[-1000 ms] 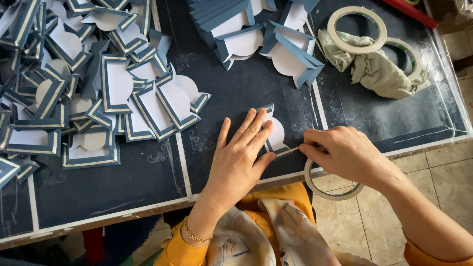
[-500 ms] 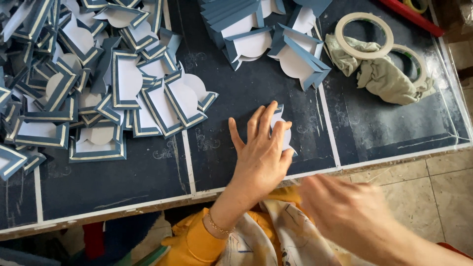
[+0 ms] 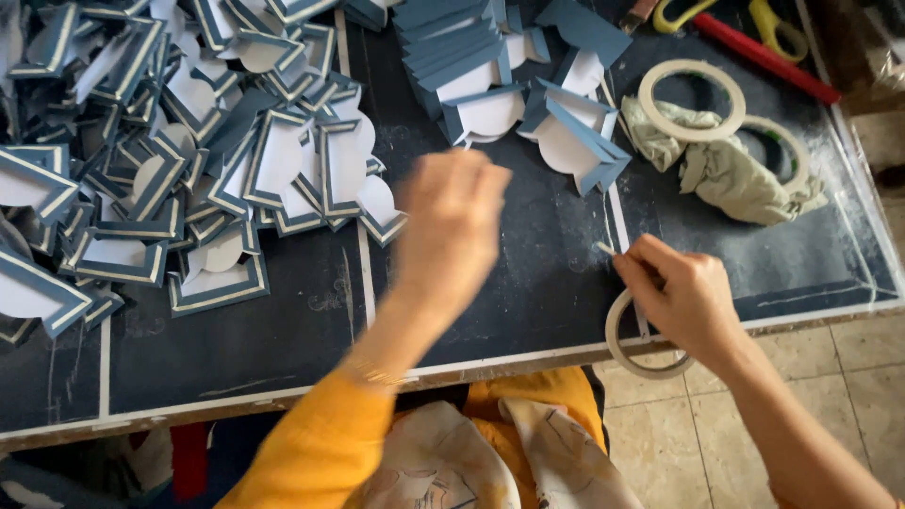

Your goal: Applying double-sided tape to small decorative paper cutouts in a repetitive assembly process.

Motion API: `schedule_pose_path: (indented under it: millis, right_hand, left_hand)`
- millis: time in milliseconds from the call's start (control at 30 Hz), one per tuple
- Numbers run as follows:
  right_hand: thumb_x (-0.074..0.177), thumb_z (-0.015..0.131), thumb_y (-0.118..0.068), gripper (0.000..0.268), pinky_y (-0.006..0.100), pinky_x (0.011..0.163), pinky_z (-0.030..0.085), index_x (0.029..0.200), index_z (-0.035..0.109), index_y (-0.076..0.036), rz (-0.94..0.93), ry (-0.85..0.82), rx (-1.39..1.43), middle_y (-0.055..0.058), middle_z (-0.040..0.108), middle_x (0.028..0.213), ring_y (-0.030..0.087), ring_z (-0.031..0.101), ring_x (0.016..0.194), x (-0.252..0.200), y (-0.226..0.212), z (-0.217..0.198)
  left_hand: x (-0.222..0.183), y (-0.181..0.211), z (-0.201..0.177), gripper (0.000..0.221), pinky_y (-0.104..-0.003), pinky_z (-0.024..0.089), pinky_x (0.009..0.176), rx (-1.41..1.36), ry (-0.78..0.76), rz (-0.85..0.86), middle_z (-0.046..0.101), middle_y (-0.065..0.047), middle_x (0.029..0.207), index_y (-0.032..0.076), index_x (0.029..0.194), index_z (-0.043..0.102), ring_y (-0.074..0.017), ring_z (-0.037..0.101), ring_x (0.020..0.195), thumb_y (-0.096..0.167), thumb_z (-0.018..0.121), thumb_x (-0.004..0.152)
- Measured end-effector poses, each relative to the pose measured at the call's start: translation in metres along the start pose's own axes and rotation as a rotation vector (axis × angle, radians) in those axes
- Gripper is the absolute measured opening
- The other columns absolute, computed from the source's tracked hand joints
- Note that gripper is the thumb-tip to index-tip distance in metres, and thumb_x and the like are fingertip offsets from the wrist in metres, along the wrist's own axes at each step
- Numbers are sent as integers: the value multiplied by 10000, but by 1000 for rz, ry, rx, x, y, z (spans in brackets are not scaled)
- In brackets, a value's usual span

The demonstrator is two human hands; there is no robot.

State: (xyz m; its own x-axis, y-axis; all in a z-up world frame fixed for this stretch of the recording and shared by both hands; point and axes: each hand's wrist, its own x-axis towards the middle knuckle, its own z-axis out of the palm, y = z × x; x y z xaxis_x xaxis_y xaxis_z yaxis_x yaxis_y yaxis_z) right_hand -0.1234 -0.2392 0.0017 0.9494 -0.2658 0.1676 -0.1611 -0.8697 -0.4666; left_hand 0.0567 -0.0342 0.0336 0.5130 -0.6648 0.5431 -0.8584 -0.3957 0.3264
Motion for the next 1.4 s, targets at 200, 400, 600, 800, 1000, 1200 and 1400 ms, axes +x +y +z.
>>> schedule_pose_path:
  millis: [200,400,600,800,1000,1200,1400]
  right_hand:
    - [919,652,-227,128,405,551,491,809,591,-205,35,97,-108,50,585,585,318,647,627,-16,12,13]
    - [946,628,-192,153,378,519,493,804,593,-151,14,102,-90,42,558,565,302,619,551,-13,7,11]
    - [945,639,-230,158,390,558,510,801,612,-170,23,49,-52,58,596,597,327,645,619,-12,5,7]
    - [922,614,-128,140,402,536,518,785,634,-119,48,-73,24,100,623,541,342,661,551,-6,-22,-5]
    - [965,534,-217,154,475,528,512,862,609,-130,-17,-341,42,145,673,675,415,668,680,-1,-55,-17]
    - [945,520,-192,216,499,636,570,1033,702,-117,40,-660,143,148,782,806,413,739,762,26,-75,-18]
    - [945,526,-287,189,496,657,563,911,654,-151,0,-729,-5,80,791,820,402,722,798,39,-75,-7]
  left_hand:
    - [26,36,118,473,-444,459,842,76,71,-29,459,-36,995,96,976,588,-267,496,998,412,805,699]
    - [17,23,102,274,-444,476,848,-22,15,-110,465,-21,1049,65,971,609,-257,479,1054,213,731,775]
    - [-51,37,3,168,-507,479,856,-129,-319,-86,494,-56,1077,48,948,671,-322,467,1096,189,621,873]
    - [-62,31,-12,601,-647,401,983,-144,-346,-228,407,-205,1328,99,1309,507,-472,430,1264,202,815,803]
    - [-66,13,-1,595,-653,140,1135,-192,-530,-40,309,-154,1597,158,1524,376,-335,267,1481,273,571,973]
    - [-68,7,5,423,-631,202,1144,-233,-478,2,363,-127,1560,269,1392,566,-327,362,1442,283,581,970]
    - [-70,10,2,425,-589,162,1165,-266,-484,-71,380,-81,1563,272,1363,600,-286,325,1463,142,580,959]
